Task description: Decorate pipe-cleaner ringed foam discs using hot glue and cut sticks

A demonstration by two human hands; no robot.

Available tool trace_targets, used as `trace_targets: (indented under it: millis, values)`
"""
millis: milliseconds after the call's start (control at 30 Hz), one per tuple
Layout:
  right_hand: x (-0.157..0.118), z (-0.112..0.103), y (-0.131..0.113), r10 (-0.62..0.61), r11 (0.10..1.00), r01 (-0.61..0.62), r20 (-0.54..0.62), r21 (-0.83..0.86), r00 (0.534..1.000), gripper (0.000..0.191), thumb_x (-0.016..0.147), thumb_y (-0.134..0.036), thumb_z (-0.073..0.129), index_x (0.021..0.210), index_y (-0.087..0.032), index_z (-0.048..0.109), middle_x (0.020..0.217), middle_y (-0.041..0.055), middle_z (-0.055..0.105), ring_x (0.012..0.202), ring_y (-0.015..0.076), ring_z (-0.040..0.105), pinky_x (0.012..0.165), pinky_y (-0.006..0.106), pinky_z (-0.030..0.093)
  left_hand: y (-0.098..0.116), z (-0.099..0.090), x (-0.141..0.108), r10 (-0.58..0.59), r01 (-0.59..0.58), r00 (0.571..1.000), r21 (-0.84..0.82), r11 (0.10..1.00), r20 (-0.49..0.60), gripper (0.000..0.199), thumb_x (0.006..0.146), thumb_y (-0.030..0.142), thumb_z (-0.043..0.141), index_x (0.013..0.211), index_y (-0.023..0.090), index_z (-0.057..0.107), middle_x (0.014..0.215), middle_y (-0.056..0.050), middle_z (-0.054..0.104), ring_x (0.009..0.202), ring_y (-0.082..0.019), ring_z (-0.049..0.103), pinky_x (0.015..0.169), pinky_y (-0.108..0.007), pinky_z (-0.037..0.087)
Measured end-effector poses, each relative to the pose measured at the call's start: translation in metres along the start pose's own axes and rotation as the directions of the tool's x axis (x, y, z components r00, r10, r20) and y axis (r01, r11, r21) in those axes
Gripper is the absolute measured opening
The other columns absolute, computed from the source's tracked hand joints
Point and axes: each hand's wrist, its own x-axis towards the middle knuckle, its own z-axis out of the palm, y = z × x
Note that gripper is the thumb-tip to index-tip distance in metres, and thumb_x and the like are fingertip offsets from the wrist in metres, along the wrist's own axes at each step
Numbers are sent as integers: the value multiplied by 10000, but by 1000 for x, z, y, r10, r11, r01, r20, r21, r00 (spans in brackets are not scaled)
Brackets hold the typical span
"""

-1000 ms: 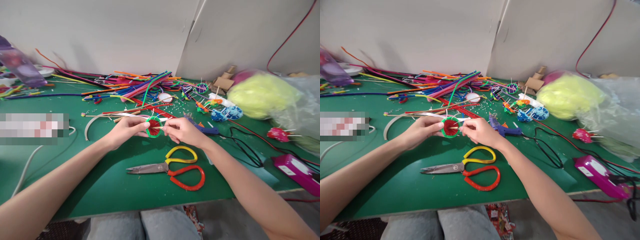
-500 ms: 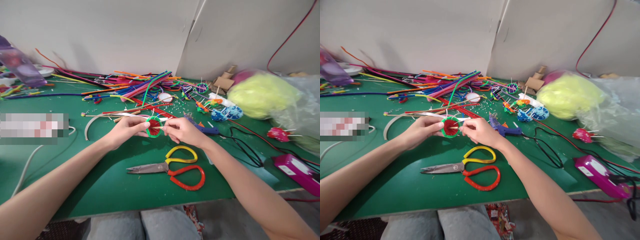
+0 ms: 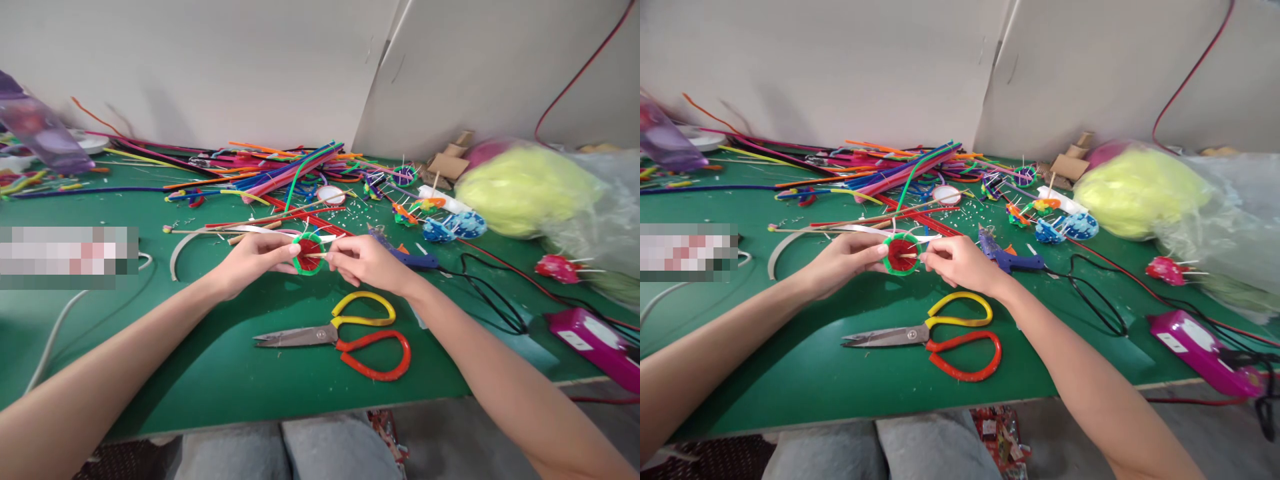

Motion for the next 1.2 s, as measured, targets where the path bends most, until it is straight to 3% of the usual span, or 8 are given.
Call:
trace_targets:
  millis: [333, 1200]
  values:
    - [0, -1, 1, -3, 1000, 3, -2, -13, 1000, 249, 894, -273, 504, 664, -178, 518, 422, -79, 444, 359, 72, 424, 461, 239, 358, -1, 0, 0, 0, 0, 1000, -7, 1000, 2, 394, 708, 477, 736, 894, 130, 751, 904, -84, 703, 899, -241, 665, 740, -319, 577]
    - [0, -2, 2, -7, 1000, 7, -1, -9, 1000, 263, 890, -270, 502, 642, -183, 492, 416, -81, 431, 360, 71, 421, 470, 242, 354, -1, 0, 1, 0, 0, 1000, 3, 1000, -14, 433, 686, 495, 743, 922, 132, 756, 954, -104, 715, 915, -268, 673, 765, -374, 579]
